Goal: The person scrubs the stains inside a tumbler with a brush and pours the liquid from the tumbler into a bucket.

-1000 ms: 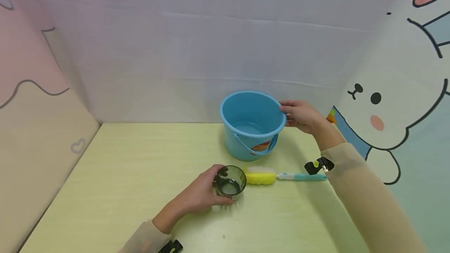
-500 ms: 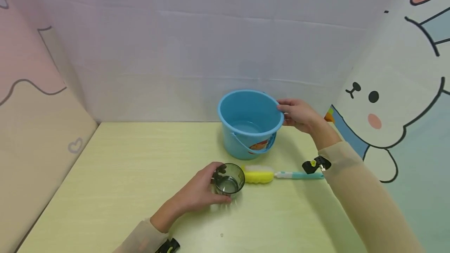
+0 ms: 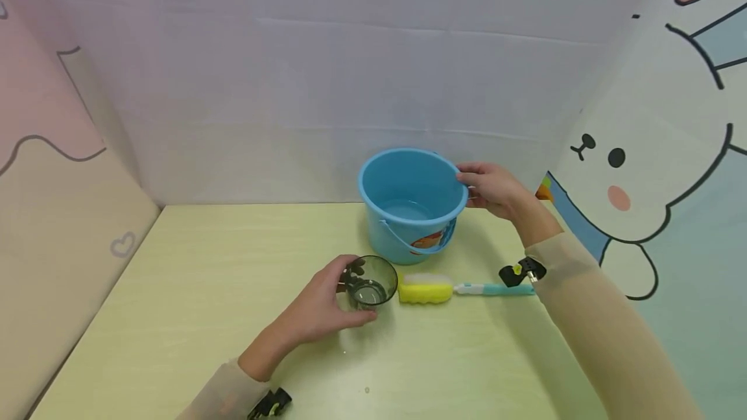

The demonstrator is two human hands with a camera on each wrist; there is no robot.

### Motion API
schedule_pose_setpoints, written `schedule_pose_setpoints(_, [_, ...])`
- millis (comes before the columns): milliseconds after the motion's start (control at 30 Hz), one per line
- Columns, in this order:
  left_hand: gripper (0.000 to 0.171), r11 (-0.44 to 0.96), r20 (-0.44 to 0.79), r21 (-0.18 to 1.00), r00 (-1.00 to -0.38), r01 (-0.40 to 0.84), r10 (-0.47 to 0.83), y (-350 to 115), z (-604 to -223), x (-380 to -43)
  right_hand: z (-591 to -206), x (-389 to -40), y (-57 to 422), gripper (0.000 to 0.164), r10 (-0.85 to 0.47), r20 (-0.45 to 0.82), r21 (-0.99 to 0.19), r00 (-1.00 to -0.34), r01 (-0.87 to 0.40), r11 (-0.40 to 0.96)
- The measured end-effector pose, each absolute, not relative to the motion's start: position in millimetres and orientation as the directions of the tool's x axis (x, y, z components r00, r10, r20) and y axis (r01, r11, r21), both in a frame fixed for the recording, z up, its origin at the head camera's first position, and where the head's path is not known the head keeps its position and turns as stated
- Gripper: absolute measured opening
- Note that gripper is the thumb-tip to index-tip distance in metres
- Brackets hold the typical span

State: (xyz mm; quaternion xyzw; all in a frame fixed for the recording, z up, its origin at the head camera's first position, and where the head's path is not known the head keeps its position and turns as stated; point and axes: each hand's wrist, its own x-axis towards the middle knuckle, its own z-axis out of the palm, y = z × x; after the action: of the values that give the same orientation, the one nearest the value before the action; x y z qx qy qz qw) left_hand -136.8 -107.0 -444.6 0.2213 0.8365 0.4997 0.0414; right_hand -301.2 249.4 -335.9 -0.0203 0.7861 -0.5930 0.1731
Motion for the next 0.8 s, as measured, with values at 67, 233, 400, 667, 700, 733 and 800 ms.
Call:
schedule_pose_setpoints(67, [0.082,0.405,0.169,0.850,-0.902,0.338,0.398,-110,-441,-138,-336,-301,249,0.054,-0.238,-0.245,-0.940,-0.940,0.170,0.296])
schedule_pose_setpoints(233, [0.083,0.410,0.212,0.837,-0.906,0.362,0.367,-119,-432,-142,-336,-300,250,0.053,-0.227,-0.250,-0.938,-0.941,0.177,0.300])
schedule_pose_setpoints(400, [0.085,0.419,0.253,0.822,-0.907,0.386,0.337,-129,-422,-149,-337,-300,252,0.052,-0.228,-0.254,-0.937,-0.940,0.180,0.301])
schedule_pose_setpoints(667, [0.088,0.480,0.311,0.767,-0.902,0.425,0.300,-143,-401,-162,-337,-300,252,0.053,-0.235,-0.252,-0.940,-0.939,0.180,0.290])
schedule_pose_setpoints(700, [0.088,0.484,0.318,0.763,-0.900,0.429,0.296,-145,-399,-164,-337,-300,252,0.053,-0.235,-0.252,-0.940,-0.939,0.180,0.290])
schedule_pose_setpoints(733, [0.089,0.490,0.322,0.758,-0.901,0.429,0.291,-146,-396,-166,-337,-299,252,0.053,-0.235,-0.251,-0.940,-0.939,0.179,0.289])
schedule_pose_setpoints(800, [0.089,0.504,0.328,0.749,-0.902,0.429,0.280,-149,-390,-170,-337,-299,252,0.053,-0.234,-0.250,-0.941,-0.940,0.178,0.289])
